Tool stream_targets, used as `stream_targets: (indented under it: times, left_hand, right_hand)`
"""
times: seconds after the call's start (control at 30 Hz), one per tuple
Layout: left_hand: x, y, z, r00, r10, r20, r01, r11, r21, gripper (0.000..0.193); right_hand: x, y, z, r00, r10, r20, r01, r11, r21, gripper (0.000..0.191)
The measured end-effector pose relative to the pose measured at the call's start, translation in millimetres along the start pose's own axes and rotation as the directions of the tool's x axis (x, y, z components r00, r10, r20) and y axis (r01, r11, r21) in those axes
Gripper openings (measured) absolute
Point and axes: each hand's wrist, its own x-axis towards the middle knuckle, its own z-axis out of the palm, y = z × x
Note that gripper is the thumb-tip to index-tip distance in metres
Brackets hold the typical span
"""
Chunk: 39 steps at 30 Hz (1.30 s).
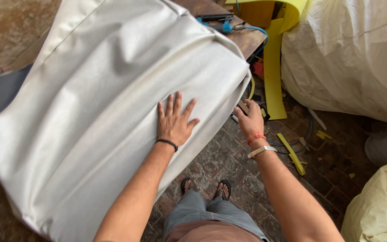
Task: The person carries a long yellow foam sheet across the workshop floor and places it on a work table. They spread a grey-and-white fabric cover over the foam, wrap the fabric edges around the foam and a wooden frame with red webbing, and use a pneumatic staple gun to fasten the fabric to the frame, pressing the cover flat as they work.
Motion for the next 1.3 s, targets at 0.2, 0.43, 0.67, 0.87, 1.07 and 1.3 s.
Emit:
stream_targets:
  times: [0.2, 0.43, 0.67, 0.87, 1.07, 1.3]
  left_hand:
    - [142.6, 14.7, -10.5, 0.98, -0.183, -0.082, 0.177, 0.981, -0.076, 0.081]
    - [260.9, 21.3, -32.2, 0.942, -0.273, -0.194, 0.242, 0.955, -0.171, 0.096]
    - [306.8, 16.6, -38.7, 0.958, -0.227, -0.175, 0.169, 0.941, -0.294, 0.023]
    - [323.9, 7.7, -6.6, 0.899, -0.237, -0.369, 0.147, 0.956, -0.255, 0.016]
    - [284.2, 12.3, -7.5, 0.855, -0.228, -0.465, 0.208, 0.974, -0.093, 0.036]
    - [164.4, 9.0, -19.6, 0.826, -0.55, -0.127, 0.527, 0.832, -0.176, 0.072]
  right_hand:
    - [81.1, 35.7, -2.3, 0.939, 0.237, 0.249, -0.321, 0.863, 0.39, 0.067]
    - [177.2, 41.7, 13.0, 0.738, 0.389, 0.552, -0.665, 0.56, 0.494, 0.069]
    - [220.0, 66.9, 53.5, 0.855, 0.175, 0.488, -0.386, 0.843, 0.375, 0.045]
    - [237.1, 76.2, 86.9, 0.949, -0.11, 0.296, 0.11, 0.994, 0.017, 0.042]
    - [263.6, 46.2, 86.0, 0.827, -0.053, 0.56, 0.177, 0.97, -0.169, 0.042]
    - [327.2, -37.0, 98.6, 0.747, -0.304, 0.592, 0.121, 0.937, 0.328, 0.031]
